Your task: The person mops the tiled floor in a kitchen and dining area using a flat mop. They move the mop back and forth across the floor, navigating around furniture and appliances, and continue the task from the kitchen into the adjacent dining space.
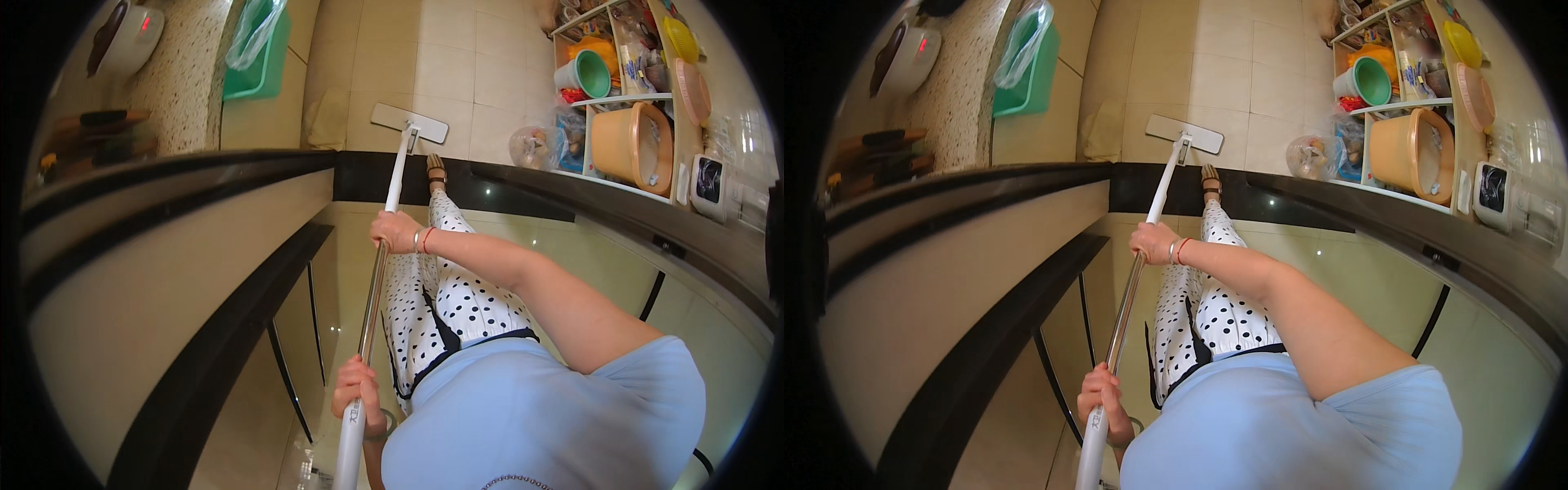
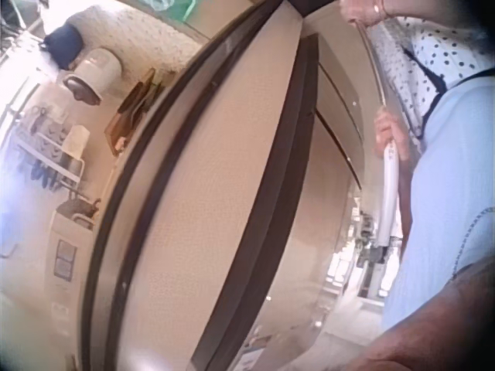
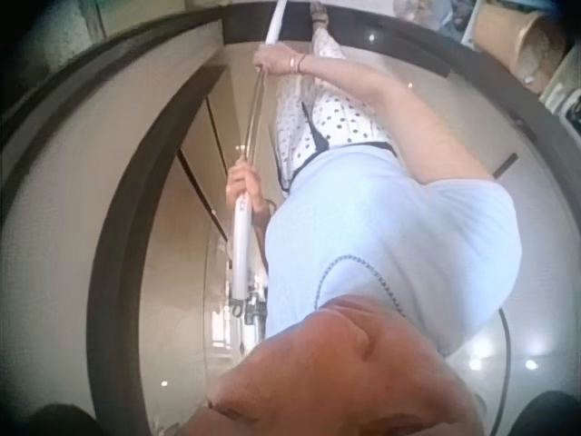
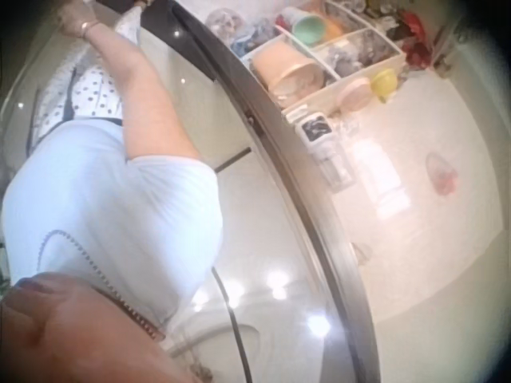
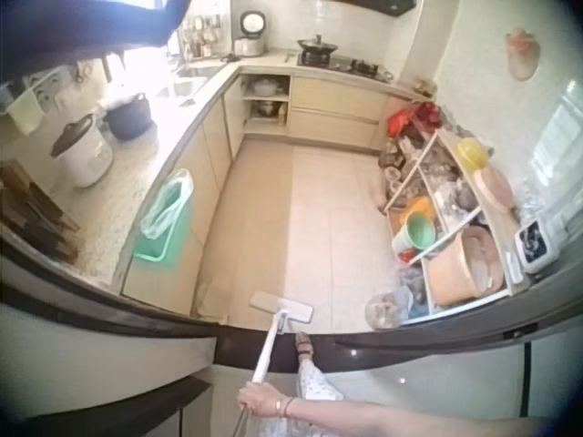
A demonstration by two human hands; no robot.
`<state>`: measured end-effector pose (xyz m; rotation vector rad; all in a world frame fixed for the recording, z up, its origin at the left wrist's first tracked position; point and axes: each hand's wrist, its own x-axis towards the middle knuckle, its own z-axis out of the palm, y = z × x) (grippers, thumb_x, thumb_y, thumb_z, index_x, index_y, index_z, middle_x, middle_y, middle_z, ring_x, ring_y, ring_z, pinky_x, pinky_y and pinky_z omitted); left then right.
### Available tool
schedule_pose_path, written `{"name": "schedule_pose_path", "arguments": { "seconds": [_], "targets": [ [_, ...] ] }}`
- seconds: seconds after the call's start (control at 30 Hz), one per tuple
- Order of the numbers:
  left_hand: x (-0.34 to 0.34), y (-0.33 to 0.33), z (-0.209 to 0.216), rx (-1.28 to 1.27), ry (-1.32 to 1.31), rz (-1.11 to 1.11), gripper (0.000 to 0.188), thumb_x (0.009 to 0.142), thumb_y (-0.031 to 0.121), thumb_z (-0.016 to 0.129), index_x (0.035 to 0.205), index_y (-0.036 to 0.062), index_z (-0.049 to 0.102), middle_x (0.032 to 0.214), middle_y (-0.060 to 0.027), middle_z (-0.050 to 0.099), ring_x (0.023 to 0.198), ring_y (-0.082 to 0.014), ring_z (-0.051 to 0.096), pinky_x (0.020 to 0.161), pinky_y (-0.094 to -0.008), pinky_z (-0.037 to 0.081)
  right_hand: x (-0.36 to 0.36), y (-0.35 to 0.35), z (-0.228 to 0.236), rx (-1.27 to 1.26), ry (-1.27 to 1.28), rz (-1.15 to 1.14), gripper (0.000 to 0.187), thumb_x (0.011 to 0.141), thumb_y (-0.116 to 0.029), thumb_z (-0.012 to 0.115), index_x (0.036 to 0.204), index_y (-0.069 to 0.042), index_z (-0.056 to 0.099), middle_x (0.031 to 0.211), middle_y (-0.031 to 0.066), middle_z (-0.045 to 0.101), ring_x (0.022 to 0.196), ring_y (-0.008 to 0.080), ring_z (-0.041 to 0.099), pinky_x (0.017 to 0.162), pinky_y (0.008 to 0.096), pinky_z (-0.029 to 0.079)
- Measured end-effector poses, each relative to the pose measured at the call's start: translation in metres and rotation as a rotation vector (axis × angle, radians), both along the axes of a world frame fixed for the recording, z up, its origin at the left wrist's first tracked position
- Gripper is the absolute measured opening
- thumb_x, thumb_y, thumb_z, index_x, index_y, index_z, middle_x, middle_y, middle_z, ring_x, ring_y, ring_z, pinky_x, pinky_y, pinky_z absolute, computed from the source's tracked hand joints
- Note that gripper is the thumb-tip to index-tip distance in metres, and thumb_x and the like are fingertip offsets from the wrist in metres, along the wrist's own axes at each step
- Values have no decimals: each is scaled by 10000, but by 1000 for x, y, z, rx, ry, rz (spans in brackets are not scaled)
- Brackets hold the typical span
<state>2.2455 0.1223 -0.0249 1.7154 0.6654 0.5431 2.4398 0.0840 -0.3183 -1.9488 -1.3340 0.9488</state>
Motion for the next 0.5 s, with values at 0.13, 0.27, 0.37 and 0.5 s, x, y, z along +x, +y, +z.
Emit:
{"name": "schedule_pose_path", "arguments": {
  "seconds": [0.13,0.27,0.37,0.5],
  "targets": [
    [-56,1,-2,-21,19,99,139,888,24,530,789,68,441,703,-71,507,734,-202,523,938,-513,442,-51,12,-1,-32,31,79,44,782,-215,654,814,-189,671,894,-28,652,982,229,567,728,406,496],
    [-103,-10,4,-39,39,206,145,891,43,551,805,76,439,720,-84,535,703,-203,516,917,-510,453,-101,8,12,-97,24,187,78,784,-203,663,846,-175,699,884,-5,665,992,231,581,737,406,520],
    [-139,-13,14,-36,101,312,154,892,89,558,798,79,437,707,-84,541,682,-196,517,889,-500,474,-146,11,14,-134,73,263,96,784,-205,664,862,-166,704,888,6,669,1005,233,588,744,402,527],
    [-170,-20,17,-8,109,437,158,893,86,527,788,86,409,626,-53,486,640,-186,501,857,-479,488,-179,10,22,-131,121,387,127,792,-225,657,886,-153,701,920,23,671,1016,235,594,752,395,527]
  ]
}}
